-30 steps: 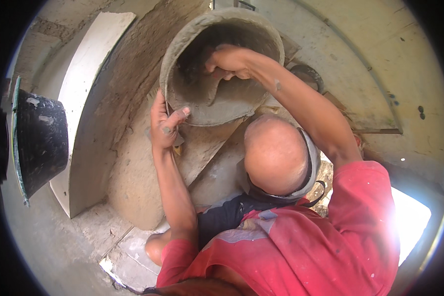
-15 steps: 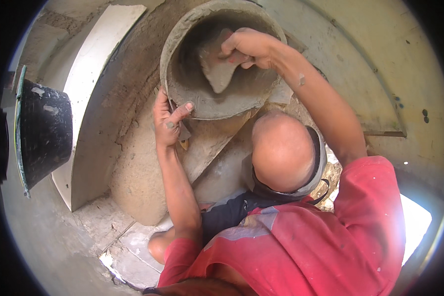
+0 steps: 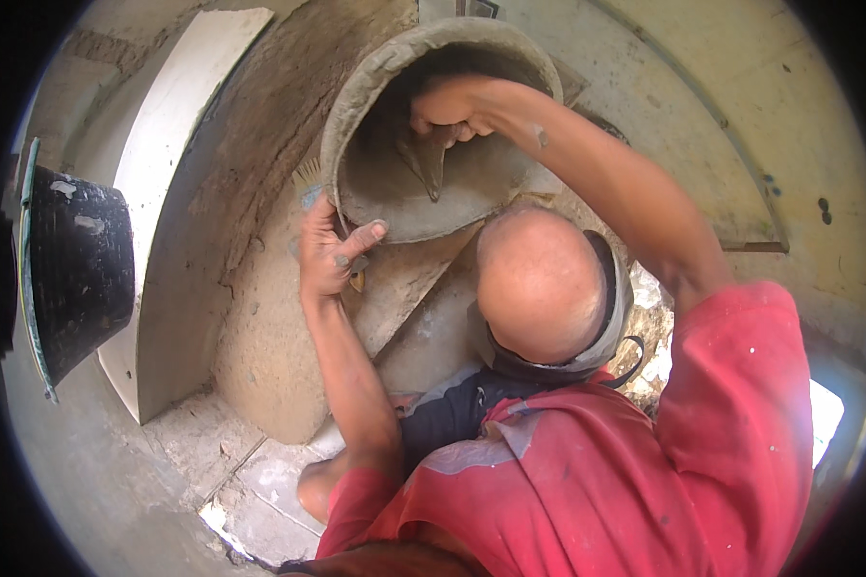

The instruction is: The person scoops plaster from a bucket and applies it to a curved wall section using a trowel and brush. They smooth the surface repeatedly and scrape excess material back into the bucket.

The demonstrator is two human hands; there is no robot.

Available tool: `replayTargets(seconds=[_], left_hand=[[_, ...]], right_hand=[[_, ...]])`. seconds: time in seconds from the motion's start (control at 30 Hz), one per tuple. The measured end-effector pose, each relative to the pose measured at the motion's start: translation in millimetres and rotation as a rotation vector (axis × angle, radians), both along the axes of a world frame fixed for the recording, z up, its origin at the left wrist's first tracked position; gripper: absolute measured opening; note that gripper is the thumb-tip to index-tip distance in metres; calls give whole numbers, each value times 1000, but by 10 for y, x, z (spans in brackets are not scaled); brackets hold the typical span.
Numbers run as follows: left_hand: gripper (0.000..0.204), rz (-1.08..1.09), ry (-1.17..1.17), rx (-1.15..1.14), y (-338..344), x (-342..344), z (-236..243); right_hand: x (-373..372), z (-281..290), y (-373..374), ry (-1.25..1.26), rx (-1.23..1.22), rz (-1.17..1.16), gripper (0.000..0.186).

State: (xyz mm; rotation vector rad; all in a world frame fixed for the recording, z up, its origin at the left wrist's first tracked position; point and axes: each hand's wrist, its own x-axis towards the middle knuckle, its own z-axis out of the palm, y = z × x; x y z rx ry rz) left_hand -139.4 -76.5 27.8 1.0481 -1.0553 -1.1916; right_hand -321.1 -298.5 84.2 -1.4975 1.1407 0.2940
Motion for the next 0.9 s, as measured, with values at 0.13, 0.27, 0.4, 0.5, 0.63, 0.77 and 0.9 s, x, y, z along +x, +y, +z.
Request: replayTargets(seconds=[0.13,0.27,0.4,0.5,0.63,0.77,0.9], left_hand=[[79,-38,75,35,-13,7,-23],[78,-62,110,113,17,79,-80],[74,-32,188,101,33,130,-169],[72,-40,167,94,26,147,-199],[72,-44,171,121,2,157,-160],[72,-37,214,94,-18,139,-123],[63,26,290,21,-114,152,-128]], right_hand=[[-86,-317,-26,-263,266,-223,9],[-32,-543,-47,-463,438,-306,7],[54,-545,-17,-477,399,-306,5],[72,-490,60,-548,441,-350,3],[93,-457,145,-688,421,-450,6],[114,-373,159,-780,432,-469,9],[26,-108,191,-912,434,-362,11]])
